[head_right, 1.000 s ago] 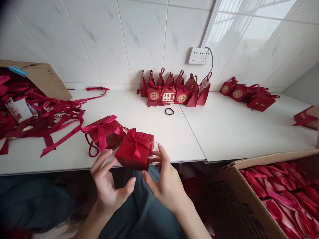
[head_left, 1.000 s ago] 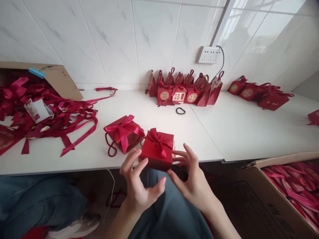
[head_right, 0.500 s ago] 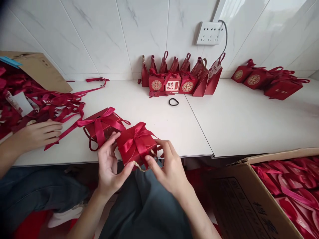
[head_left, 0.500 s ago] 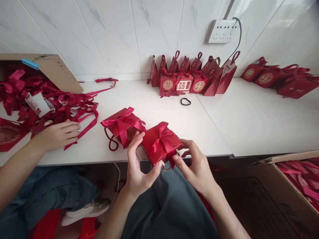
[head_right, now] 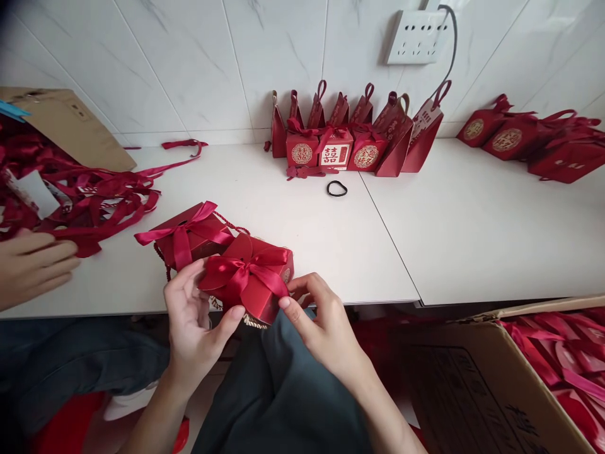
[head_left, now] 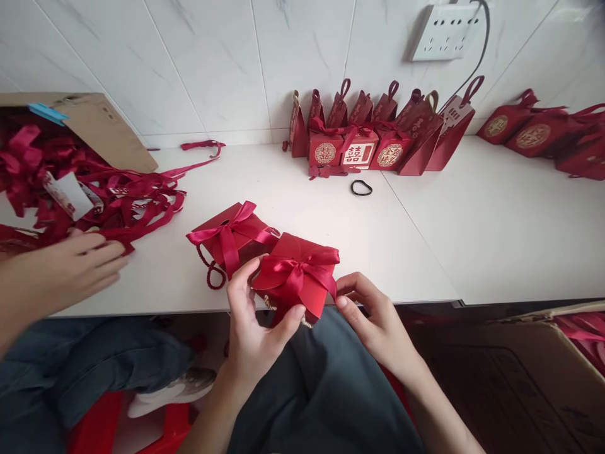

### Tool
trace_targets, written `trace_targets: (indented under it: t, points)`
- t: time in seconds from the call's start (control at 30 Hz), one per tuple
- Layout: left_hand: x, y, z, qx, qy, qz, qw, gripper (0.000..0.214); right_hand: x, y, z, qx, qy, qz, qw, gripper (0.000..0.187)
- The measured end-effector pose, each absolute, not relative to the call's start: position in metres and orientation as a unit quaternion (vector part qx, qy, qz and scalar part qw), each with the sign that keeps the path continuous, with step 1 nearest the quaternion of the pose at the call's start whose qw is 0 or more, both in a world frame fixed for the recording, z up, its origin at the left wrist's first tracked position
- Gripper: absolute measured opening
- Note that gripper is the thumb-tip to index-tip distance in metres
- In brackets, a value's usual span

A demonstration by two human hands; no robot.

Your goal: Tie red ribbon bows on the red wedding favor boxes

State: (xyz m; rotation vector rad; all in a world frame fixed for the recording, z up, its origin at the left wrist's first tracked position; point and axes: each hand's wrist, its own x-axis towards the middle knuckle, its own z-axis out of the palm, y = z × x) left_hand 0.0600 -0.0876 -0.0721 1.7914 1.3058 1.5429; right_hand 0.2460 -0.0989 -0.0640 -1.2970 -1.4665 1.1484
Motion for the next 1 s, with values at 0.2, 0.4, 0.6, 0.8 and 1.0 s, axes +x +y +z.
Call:
trace_targets:
  t: [0.2, 0.4, 0.6, 0.8, 1.0]
  points:
    - [0.05, -0.096, -0.063, 0.627, 0.555, 0.521, 0.166, 0.051, 0.247, -0.094, -0.067, -0.427, -0.489, 0.607, 0.458, 0.031]
    - [0.042, -0.106, -0.063, 0.691, 0.597, 0.394, 0.102, 0.022, 0.256, -0.097, -0.062, -0.433, -0.469, 0.605, 0.476, 0.033]
    - [0.057, -0.11, -0.062, 0.7, 0.529, 0.477, -0.046, 0.029, 0.251, -0.097, -0.055, -0.432, -0.497, 0.59, 0.467, 0.037]
    - [0.063, -0.1, -0.067, 0.742, 0.505, 0.417, -0.142, 0.009, 0.25, -0.092, -0.048, -0.407, -0.534, 0.57, 0.474, 0.037]
    - [0.047, -0.08, -0.05, 0.734, 0.471, 0.488, -0.019, 0.011, 0.257, -0.069, -0.037, -0.394, -0.506, 0.567, 0.517, 0.038]
